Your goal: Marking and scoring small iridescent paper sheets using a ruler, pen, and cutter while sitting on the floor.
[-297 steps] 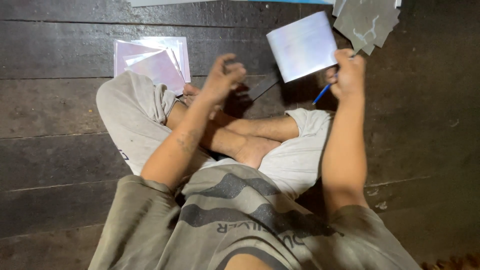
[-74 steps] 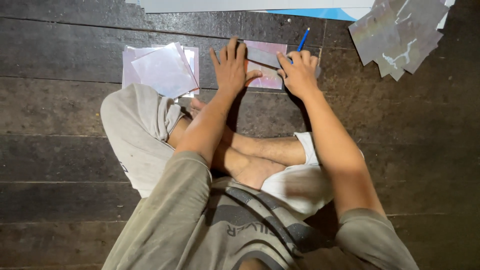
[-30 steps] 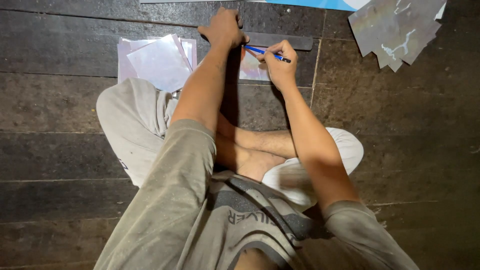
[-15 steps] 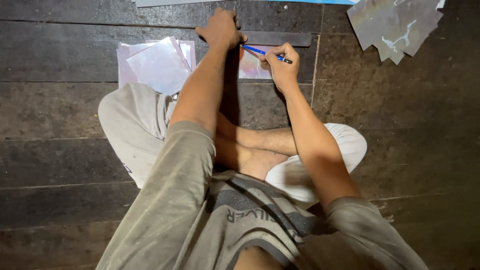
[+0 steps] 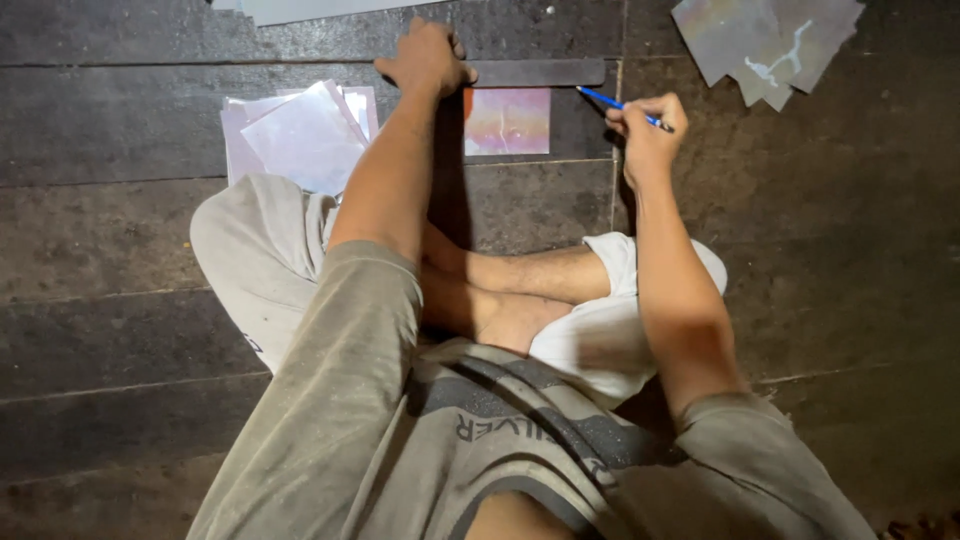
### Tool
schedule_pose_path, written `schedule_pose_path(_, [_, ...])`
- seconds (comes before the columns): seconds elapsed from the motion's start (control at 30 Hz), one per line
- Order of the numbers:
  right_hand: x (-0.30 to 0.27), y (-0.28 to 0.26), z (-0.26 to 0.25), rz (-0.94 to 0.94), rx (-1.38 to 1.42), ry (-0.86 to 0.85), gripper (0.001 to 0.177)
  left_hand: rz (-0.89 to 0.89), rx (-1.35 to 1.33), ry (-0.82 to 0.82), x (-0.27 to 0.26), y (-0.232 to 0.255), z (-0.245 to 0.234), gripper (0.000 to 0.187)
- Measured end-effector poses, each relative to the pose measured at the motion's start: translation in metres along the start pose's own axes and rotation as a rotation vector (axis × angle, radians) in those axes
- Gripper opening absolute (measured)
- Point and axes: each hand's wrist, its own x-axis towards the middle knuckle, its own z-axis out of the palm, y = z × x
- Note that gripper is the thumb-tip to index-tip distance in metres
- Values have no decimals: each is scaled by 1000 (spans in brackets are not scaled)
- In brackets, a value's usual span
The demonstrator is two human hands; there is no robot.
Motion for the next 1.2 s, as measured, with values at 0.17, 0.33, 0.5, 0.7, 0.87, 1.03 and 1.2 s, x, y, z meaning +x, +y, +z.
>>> schedule_pose_path(0.17, [-24,-10,-21,-143,-34,102,13,274,106,185,-20,-24,36,58])
schedule_pose_path(0.33, [-26,-22,-11,-400,-171,51,14,515,182,310,-45,-27,48,68])
schedule_pose_path(0.5, [-54,-60,28,-522,-1427,-490,91,649,-405,-161,-86,-6,25,54])
schedule_pose_path(0.7, [-47,-13,-8,-711,-1282,-414,38,746,-579,-295,-91,8,44,41])
schedule_pose_path(0.87, [-40,-2,-36,-469,-1129,-231,51,812,-34,-99,-45,-17,44,64])
schedule_pose_path(1.03, [-34,4,-40,-269,-989,-111,51,723,614,-192,-95,-25,43,71])
schedule_pose_path(1.2, [-30,11,-27,-334,-960,-138,52,855,550,-44,-142,-39,70,57])
